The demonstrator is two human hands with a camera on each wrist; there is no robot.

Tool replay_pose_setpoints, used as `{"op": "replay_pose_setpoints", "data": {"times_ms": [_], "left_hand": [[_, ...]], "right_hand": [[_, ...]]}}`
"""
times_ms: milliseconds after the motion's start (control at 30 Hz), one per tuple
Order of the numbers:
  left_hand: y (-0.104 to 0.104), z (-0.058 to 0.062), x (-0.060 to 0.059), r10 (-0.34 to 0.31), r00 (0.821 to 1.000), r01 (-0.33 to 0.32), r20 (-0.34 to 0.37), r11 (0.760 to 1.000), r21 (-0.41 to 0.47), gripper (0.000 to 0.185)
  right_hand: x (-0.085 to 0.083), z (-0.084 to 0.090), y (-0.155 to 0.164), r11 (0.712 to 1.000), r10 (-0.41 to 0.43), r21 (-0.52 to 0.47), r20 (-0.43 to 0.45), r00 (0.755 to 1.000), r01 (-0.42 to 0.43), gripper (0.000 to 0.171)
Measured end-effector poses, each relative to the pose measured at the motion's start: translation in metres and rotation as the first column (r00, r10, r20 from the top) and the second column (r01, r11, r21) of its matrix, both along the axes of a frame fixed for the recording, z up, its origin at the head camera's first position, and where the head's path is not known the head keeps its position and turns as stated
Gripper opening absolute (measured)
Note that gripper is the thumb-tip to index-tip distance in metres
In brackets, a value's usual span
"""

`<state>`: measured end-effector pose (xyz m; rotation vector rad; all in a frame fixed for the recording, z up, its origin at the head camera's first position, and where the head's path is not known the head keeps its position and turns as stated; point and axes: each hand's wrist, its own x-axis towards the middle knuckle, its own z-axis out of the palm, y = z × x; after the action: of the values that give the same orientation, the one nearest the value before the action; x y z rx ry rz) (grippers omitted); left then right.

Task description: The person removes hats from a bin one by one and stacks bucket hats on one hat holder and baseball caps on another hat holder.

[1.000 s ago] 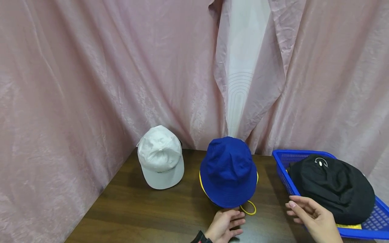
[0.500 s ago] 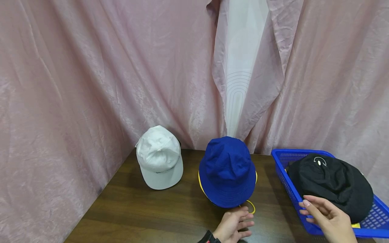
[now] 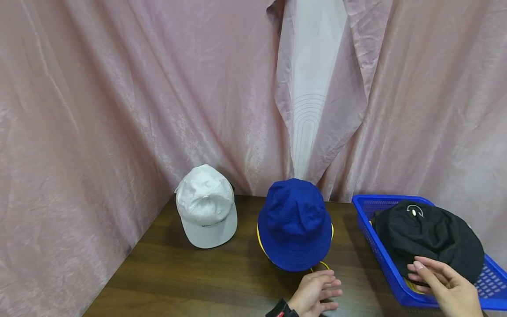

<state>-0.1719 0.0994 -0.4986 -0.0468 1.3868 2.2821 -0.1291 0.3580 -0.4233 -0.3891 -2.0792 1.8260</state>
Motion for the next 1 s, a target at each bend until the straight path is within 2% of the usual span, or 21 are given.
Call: {"op": "replay_pose_setpoints", "data": {"times_ms": [133, 333, 500, 700, 833, 867, 1000], "left_hand": [[0.006, 0.001, -0.001, -0.002, 1.000, 0.002, 0.004, 1.000, 0.006, 0.030], [0.015, 0.003, -0.003, -0.004, 1.000, 0.004, -0.006, 1.000, 0.023, 0.028], [0.021, 0.005, -0.004, 0.001, 1.000, -0.001, -0.002, 1.000, 0.022, 0.027], [0.035, 0.008, -0.001, 0.002, 1.000, -0.002, -0.022, 1.000, 0.005, 0.025], [0.046, 0.012, 0.000, -0.002, 0.999, 0.001, -0.034, 1.000, -0.015, 0.021], [0.048, 0.013, 0.000, -0.002, 0.999, 0.001, -0.036, 1.000, -0.019, 0.021], [0.057, 0.016, 0.001, -0.003, 0.999, 0.002, -0.035, 0.999, -0.032, 0.020]], "right_hand": [[-0.001, -0.002, 0.007, 0.998, -0.040, 0.042, 0.037, 0.999, 0.038, 0.009], [-0.002, -0.004, 0.015, 0.995, -0.071, 0.072, 0.043, 0.997, 0.068, 0.005], [-0.003, -0.003, 0.020, 0.988, -0.099, 0.127, 0.098, 0.990, 0.086, 0.007], [-0.006, -0.002, 0.027, 0.982, -0.138, 0.139, 0.083, 0.987, 0.125, 0.006], [-0.009, -0.003, 0.034, 0.970, -0.180, 0.182, 0.108, 0.978, 0.158, 0.005], [-0.009, -0.003, 0.036, 0.966, -0.190, 0.199, 0.119, 0.975, 0.164, 0.006], [-0.012, 0.002, 0.040, 0.955, -0.235, 0.227, 0.176, 0.956, 0.193, 0.026]]}}
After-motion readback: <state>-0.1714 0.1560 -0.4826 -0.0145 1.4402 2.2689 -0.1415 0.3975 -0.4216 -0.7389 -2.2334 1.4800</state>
